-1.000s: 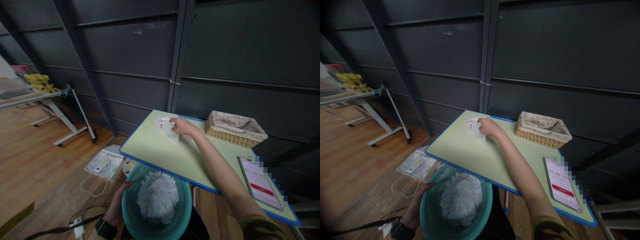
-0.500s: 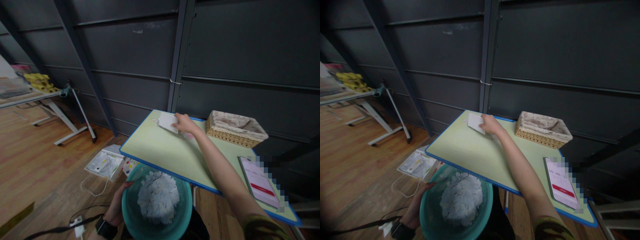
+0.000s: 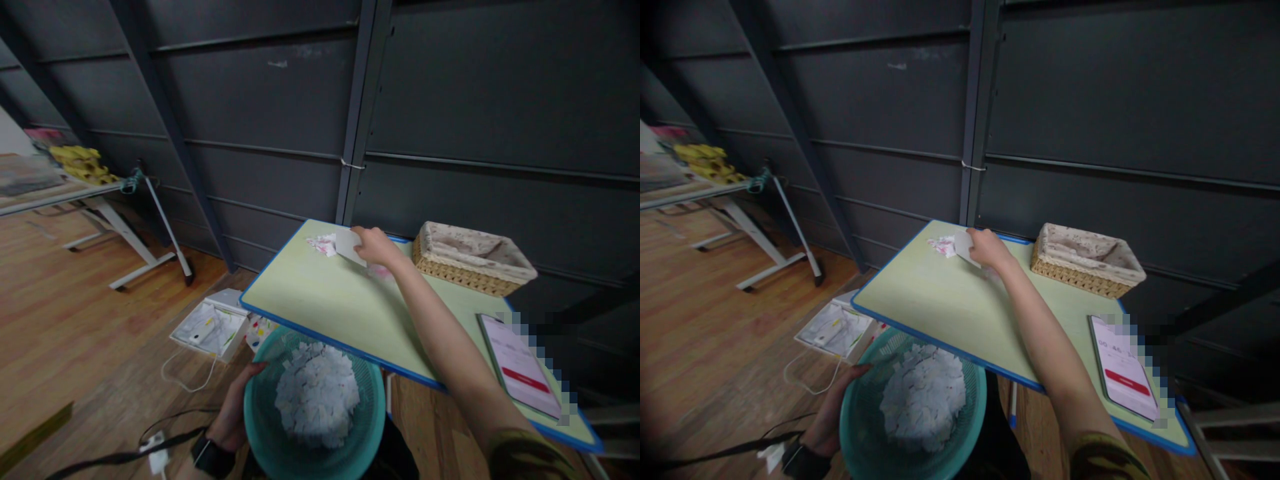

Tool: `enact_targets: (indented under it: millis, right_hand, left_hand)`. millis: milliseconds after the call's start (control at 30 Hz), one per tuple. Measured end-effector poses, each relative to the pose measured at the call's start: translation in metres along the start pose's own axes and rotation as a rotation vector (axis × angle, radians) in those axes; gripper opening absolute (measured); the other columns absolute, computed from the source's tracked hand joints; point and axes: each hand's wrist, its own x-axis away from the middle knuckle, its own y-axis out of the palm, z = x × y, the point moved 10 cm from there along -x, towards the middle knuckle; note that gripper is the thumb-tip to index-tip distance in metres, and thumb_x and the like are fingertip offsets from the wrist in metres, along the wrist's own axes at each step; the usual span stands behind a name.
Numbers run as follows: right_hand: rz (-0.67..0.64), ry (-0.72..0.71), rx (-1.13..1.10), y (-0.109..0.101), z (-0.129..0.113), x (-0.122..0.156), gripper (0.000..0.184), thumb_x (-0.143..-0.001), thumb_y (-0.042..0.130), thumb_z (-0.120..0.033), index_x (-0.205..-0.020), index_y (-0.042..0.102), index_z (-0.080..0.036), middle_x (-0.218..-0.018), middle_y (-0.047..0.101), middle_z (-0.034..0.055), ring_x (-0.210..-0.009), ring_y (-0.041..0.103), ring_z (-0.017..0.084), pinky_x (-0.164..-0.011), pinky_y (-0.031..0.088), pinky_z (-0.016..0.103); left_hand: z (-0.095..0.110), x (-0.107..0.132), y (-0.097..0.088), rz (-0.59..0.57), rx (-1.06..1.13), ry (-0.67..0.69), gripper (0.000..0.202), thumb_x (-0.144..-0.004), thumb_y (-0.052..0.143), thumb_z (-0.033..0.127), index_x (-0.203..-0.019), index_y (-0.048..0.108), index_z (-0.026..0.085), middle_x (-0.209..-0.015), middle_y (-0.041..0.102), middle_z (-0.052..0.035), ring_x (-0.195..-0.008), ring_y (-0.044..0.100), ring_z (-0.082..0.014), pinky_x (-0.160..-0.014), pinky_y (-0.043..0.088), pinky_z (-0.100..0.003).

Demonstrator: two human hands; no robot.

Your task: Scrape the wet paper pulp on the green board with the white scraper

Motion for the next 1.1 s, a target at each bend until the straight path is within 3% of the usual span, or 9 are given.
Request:
enact_targets:
  millis: [167,400,700,900,1100]
  right_hand:
    - [0.016,-0.019,-0.031,-0.002,-0.006,0.001,0.054,-0.083,0.051,-0.018,-0.136,0.052,-0.01,-0.124,0.064,0.0181,-0.112,0.061,0.03,-0.094,0.044,0.033]
    - [0.012,-0.019,0.017,-0.006,0.0,0.002,0.053,-0.081,0.05,-0.016,-0.134,0.053,-0.007,-0.123,0.065,0.0198,-0.11,0.062,0.032,-0.094,0.044,0.035]
    - [-0.014,-0.044,-0.015,-0.001,-0.008,0.002,0.056,-0.081,0.05,-0.015,-0.137,0.051,-0.007,-0.124,0.064,0.0207,-0.112,0.061,0.031,-0.094,0.044,0.034]
    - [0.007,-0.036,-0.011,-0.006,-0.005,0.002,0.052,-0.081,0.051,-0.015,-0.133,0.054,-0.008,-0.121,0.066,0.0194,-0.109,0.062,0.03,-0.091,0.045,0.033]
    - [-0.017,-0.063,-0.012,0.0,-0.009,0.001,0.048,-0.08,0.052,-0.014,-0.127,0.058,-0.009,-0.116,0.068,0.0199,-0.108,0.063,0.029,-0.089,0.046,0.033]
  left_hand:
    - [0.0,-0.003,0.001,-0.019,-0.004,0.01,0.035,-0.082,0.059,0.019,-0.115,0.062,0.008,-0.074,0.082,-0.0077,-0.08,0.077,-0.0287,-0.076,0.059,-0.041]
    - [-0.003,-0.002,-0.001,-0.007,-0.056,-0.014,0.027,-0.085,0.057,0.026,-0.102,0.067,0.007,-0.064,0.079,-0.0079,-0.056,0.074,-0.0252,-0.06,0.059,-0.038]
    - [0.001,0.0,0.001,-0.011,-0.003,0.007,0.019,-0.083,0.059,0.021,-0.095,0.068,0.009,-0.065,0.08,-0.0072,-0.058,0.074,-0.0235,-0.058,0.058,-0.035]
    - [-0.002,-0.004,-0.008,0.044,-0.03,-0.007,0.013,-0.082,0.059,0.021,-0.079,0.069,0.012,-0.064,0.079,-0.0085,-0.054,0.072,-0.023,-0.06,0.059,-0.036]
    - [0.003,-0.006,-0.013,0.079,-0.078,0.029,0.011,-0.079,0.062,0.02,-0.08,0.07,0.013,-0.061,0.078,-0.0075,-0.054,0.073,-0.0253,-0.057,0.059,-0.038]
